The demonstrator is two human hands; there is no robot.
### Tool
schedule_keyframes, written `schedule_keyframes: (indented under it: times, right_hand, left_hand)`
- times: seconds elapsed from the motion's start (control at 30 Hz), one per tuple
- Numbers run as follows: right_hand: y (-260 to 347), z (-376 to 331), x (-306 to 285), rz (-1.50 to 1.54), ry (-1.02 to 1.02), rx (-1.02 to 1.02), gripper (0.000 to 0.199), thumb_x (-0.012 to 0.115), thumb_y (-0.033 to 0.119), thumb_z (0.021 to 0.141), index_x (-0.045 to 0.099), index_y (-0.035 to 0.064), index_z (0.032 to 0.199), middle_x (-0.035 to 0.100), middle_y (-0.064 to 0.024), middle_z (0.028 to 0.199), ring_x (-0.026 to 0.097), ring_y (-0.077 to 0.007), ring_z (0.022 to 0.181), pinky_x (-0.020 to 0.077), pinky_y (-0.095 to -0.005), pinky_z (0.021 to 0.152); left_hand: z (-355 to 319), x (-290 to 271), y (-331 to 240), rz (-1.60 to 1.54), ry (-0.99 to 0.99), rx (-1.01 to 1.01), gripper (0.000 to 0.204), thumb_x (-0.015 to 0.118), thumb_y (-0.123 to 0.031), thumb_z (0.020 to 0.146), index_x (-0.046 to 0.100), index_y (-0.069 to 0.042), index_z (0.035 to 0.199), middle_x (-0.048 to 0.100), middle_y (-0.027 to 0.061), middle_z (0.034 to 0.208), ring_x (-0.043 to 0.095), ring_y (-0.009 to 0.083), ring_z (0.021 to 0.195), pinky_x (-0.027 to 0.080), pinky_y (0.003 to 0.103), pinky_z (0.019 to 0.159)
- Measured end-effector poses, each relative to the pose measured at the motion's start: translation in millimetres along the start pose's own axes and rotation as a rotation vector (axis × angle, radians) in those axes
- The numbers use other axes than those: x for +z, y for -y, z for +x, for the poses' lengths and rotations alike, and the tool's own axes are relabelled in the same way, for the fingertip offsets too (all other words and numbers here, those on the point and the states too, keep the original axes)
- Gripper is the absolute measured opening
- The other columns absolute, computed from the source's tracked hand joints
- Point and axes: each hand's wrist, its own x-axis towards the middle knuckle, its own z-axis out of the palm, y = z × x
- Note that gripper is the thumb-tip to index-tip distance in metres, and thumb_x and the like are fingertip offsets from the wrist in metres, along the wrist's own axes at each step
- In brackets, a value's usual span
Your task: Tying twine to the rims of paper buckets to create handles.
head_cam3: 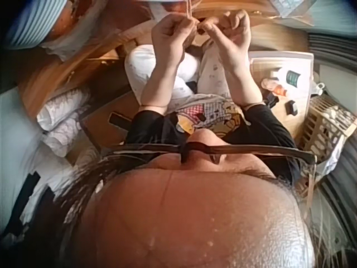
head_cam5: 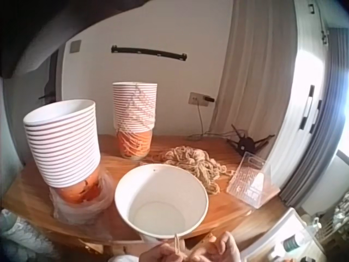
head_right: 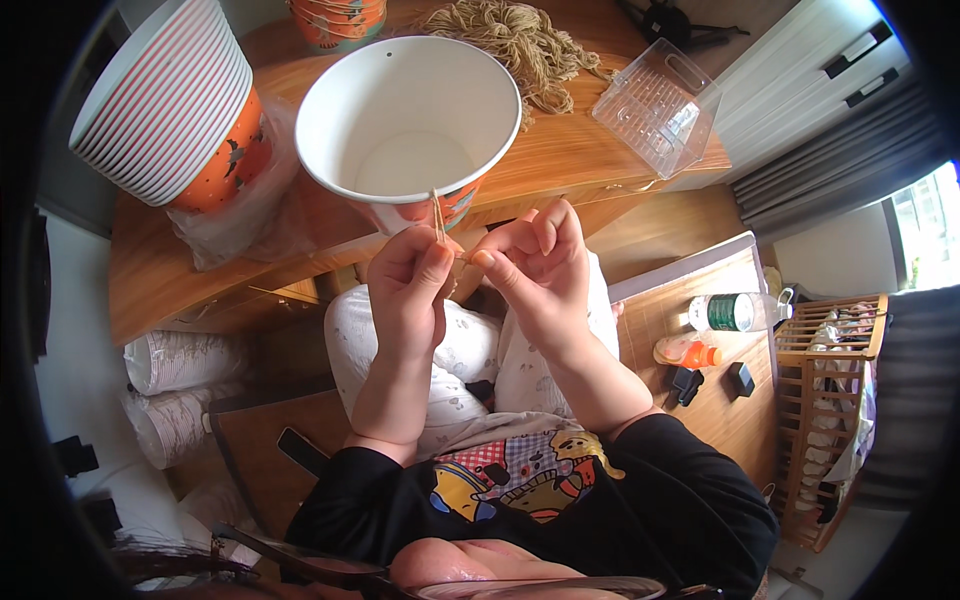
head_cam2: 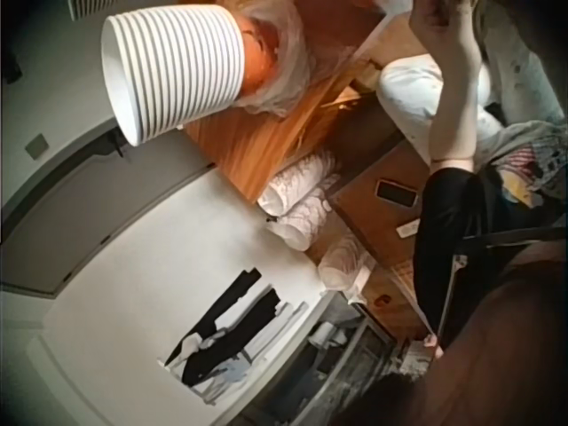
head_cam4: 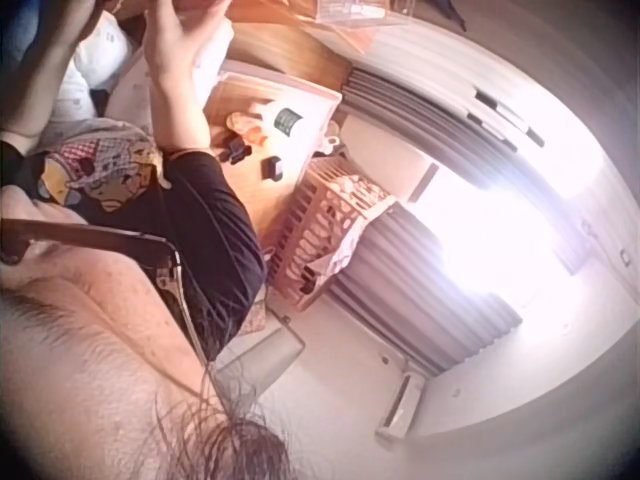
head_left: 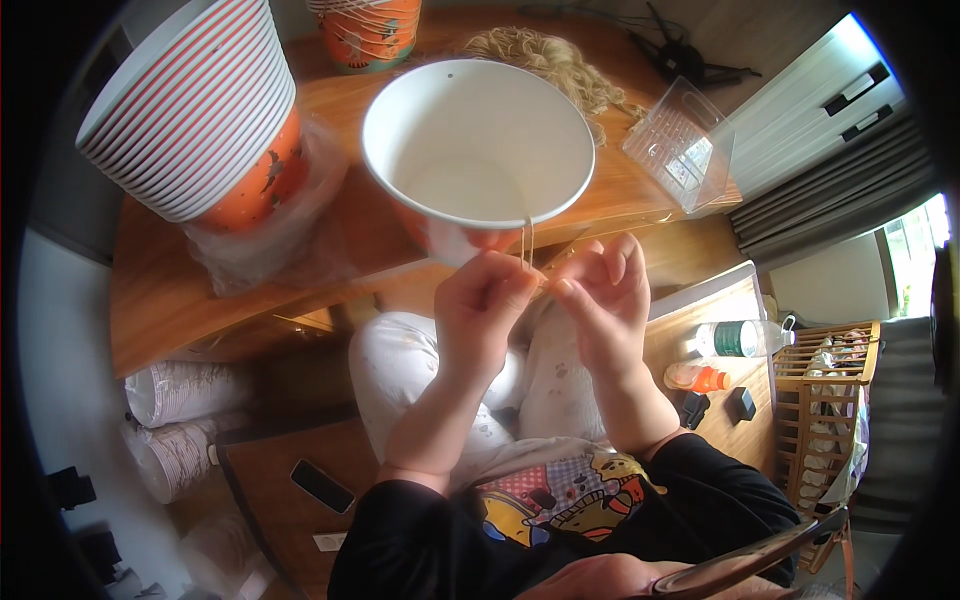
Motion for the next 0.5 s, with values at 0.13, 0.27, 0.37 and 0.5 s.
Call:
schedule_keyframes:
  times: [0.13,0.27,0.37,0.5]
  right_hand:
    - [-2.5,-1.8,-1.8,0.050,-0.016,0.044,0.042,0.066,-0.005,0.087,0.028,0.0122,0.088,0.063,-0.0110,0.087,0.058,-0.0107,0.079,0.0449,-0.0209,0.068]
    - [-4.5,-7.5,5.7,0.029,-0.044,0.067,0.042,0.069,-0.003,0.085,0.030,0.0124,0.089,0.065,-0.0127,0.094,0.057,-0.0112,0.088,0.0426,-0.0245,0.078]
    - [-10.6,-15.2,-5.7,-0.056,0.005,0.102,0.043,0.071,-0.002,0.083,0.031,0.0128,0.090,0.066,-0.0123,0.100,0.053,-0.0109,0.095,0.0369,-0.0278,0.085]
    - [-8.5,-20.6,-4.6,-0.062,-0.012,0.113,0.043,0.070,-0.005,0.082,0.031,0.0120,0.089,0.066,-0.0098,0.095,0.051,-0.0108,0.091,0.0385,-0.0272,0.085]
  left_hand:
    - [3.0,6.0,0.1,-0.058,-0.059,-0.002,0.010,0.066,-0.011,0.090,0.066,-0.002,0.087,0.061,-0.0031,0.075,0.049,0.0023,0.066,0.037,0.018,0.059]
    - [6.3,-2.6,4.0,-0.020,-0.021,-0.086,0.010,0.067,-0.012,0.090,0.067,-0.002,0.087,0.064,-0.0013,0.077,0.051,0.0031,0.068,0.040,0.018,0.062]
    - [6.8,1.1,-1.9,-0.013,-0.014,-0.063,0.011,0.068,-0.013,0.090,0.069,-0.001,0.090,0.066,-0.0003,0.078,0.054,0.0037,0.070,0.041,0.018,0.063]
    - [7.7,0.0,-1.2,0.104,0.043,-0.015,0.020,0.066,-0.016,0.091,0.067,0.002,0.097,0.068,0.0052,0.083,0.057,0.0037,0.066,0.043,0.016,0.058]
